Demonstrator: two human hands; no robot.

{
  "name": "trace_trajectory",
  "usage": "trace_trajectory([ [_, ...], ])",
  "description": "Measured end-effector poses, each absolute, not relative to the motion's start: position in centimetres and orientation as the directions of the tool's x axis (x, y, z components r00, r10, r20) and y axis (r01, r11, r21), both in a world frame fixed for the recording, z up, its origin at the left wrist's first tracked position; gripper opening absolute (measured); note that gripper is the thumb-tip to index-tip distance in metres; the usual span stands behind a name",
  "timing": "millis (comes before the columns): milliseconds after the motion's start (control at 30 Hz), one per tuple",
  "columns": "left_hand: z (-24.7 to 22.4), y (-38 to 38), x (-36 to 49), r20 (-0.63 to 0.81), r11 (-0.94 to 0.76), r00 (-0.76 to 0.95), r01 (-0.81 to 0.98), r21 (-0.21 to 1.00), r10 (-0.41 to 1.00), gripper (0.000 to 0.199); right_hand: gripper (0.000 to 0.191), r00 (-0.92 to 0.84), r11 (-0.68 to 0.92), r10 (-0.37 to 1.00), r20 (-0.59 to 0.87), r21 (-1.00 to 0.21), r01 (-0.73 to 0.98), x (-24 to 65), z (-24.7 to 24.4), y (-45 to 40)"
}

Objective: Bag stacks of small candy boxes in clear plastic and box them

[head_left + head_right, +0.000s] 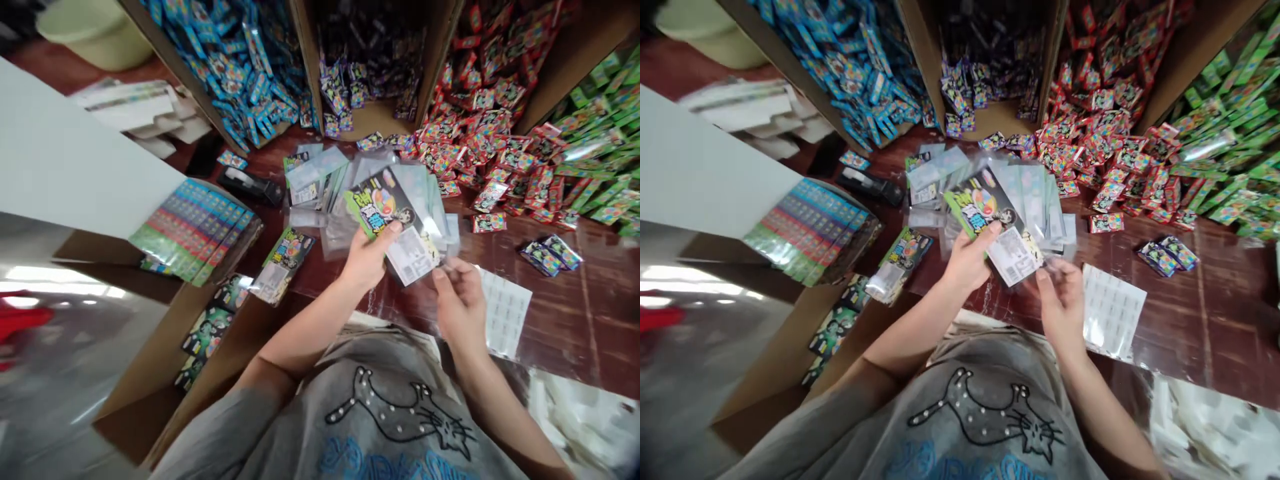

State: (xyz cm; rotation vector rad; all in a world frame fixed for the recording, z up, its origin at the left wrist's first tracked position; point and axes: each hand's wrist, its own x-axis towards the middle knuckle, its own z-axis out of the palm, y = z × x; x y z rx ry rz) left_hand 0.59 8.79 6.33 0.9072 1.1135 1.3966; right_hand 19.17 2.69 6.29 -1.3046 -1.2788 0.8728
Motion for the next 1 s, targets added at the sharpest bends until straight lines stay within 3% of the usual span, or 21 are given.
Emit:
trace_trajectory([
  [67,6.7,8.3,0.7,0.069,-0.079,-0.150,-0.062,0.995,0.986,0.048,0.056,0.182,0.251,0.922,0.343,-0.884,0.394,20.4,6.8,2.3],
  [133,7.1,7.0,0.2,0.112,-0.126,0.139,0.092,0.988,0.984,0.045,0.072,0.060,0.378,0.868,0.493,-0.734,0.565,21.8,7.4,2.6],
  [200,7.5,5.2,-0.4,0.048,-0.132,0.457,0.155,0.979,0.888,0.043,0.068,-0.197,0.533,0.807,0.556,-0.542,0.650,22.5,7.9,3.1],
  [267,7.6,3.6,-0.8,-0.025,-0.126,0.583,0.216,0.968,0.812,0.038,0.053,-0.365,0.628,0.753,0.548,-0.430,0.649,22.3,8.1,3.6],
  [400,8.1,2.4,-1.6,-0.112,-0.131,0.563,0.374,0.918,0.819,0.032,0.027,-0.390,0.595,0.796,0.462,-0.482,0.643,21.6,8.6,4.3],
  [500,8.5,2.4,-2.6,-0.194,-0.093,0.598,0.414,0.905,0.777,0.038,0.022,-0.518,0.560,0.818,0.250,-0.553,0.617,22.0,10.1,4.8],
  [567,8.5,2.3,-3.3,-0.258,-0.021,0.625,0.403,0.915,0.737,0.048,0.021,-0.688,0.554,0.723,0.063,-0.647,0.524,22.6,11.5,5.2],
  [633,8.2,2.3,-3.9,-0.327,0.074,0.598,0.407,0.910,0.732,0.057,0.018,-0.802,0.511,0.597,-0.025,-0.758,0.404,23.1,12.3,5.5],
  [667,7.9,2.3,-4.0,-0.357,0.114,0.561,0.420,0.900,0.747,0.055,0.019,-0.810,0.478,0.587,-0.021,-0.798,0.367,23.2,12.3,5.5],
  [733,7.1,2.4,-4.0,-0.357,0.156,0.426,0.437,0.886,0.831,0.045,0.021,-0.701,0.396,0.713,0.023,-0.838,0.376,22.9,11.6,5.0],
  [833,5.6,2.3,-3.2,-0.248,0.177,0.135,0.397,0.900,0.959,0.040,0.025,-0.319,0.187,0.947,0.031,-0.862,0.471,21.1,9.3,3.4],
  [900,4.4,1.9,-2.2,-0.209,0.196,0.003,0.342,0.919,0.978,0.045,0.033,-0.165,0.055,0.985,-0.043,-0.837,0.544,19.4,7.6,2.1],
  [1000,2.8,1.4,-0.4,-0.206,0.220,-0.079,0.303,0.927,0.975,0.050,0.034,-0.082,-0.020,0.991,-0.102,-0.737,0.675,17.4,5.4,0.9],
])
